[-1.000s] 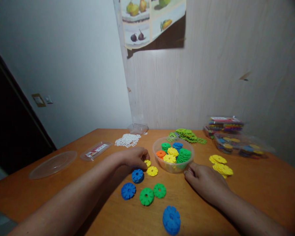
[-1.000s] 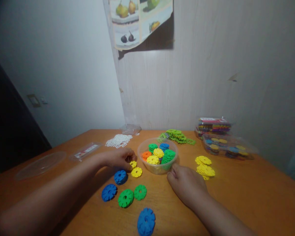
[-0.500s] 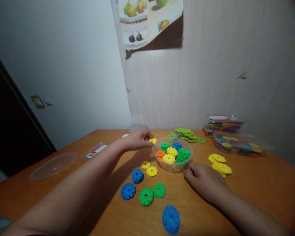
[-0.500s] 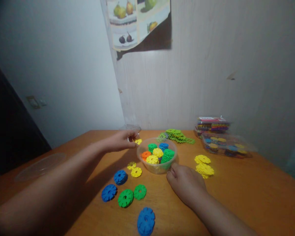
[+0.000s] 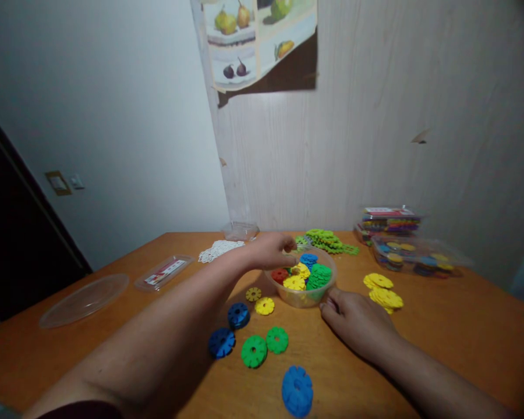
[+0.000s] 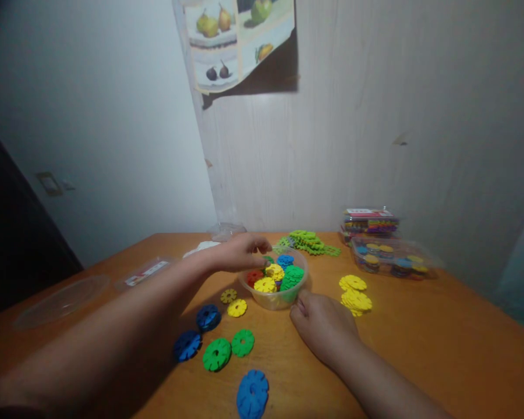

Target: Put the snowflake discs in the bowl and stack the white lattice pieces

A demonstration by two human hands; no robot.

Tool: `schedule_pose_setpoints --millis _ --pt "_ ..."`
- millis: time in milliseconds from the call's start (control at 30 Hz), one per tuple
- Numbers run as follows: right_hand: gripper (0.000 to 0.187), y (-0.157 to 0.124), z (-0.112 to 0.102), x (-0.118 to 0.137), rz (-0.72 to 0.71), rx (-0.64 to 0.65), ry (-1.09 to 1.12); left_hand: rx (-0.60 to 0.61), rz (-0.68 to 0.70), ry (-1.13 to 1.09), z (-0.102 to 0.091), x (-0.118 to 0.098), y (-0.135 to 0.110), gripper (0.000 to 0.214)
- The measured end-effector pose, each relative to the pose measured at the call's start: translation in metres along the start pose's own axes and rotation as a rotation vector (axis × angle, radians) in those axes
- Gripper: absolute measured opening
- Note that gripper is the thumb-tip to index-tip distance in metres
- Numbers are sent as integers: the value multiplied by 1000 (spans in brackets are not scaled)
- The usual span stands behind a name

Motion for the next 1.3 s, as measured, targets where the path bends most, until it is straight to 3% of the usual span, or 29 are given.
schedule_pose_setpoints --millis 167,300,467,633,767,1100,1300 --pt "28 -1 -2 0 14 22 0 -241 -57 -301 -18 23 -43 29" --pt "28 1 1 -3 13 23 4 -556 -229 -648 -19 62 -93 28" --pt "30 5 7 -7 0 29 20 -872 -476 -948 9 114 -139 30" --pt "28 7 8 -9 -24 21 47 -1079 -512 -1171 50 137 -141 24" --pt "27 7 7 -11 -53 17 59 -998 -428 -1174 70 133 -127 20" --pt "26 5 14 -24 -190 82 258 -853 -323 -959 71 140 -112 31" --pt "34 -11 13 -16 -181 161 547 -805 -330 -888 80 151 -101 36"
Point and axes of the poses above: each hand's wrist, its own y-axis towards the middle knuckle, its own z-axis out of the palm, x = y × z, the point moved 7 cm from there along y, towards the middle knuckle, and after that the axes turned 9 degrees about x, right-handed, at the moved point
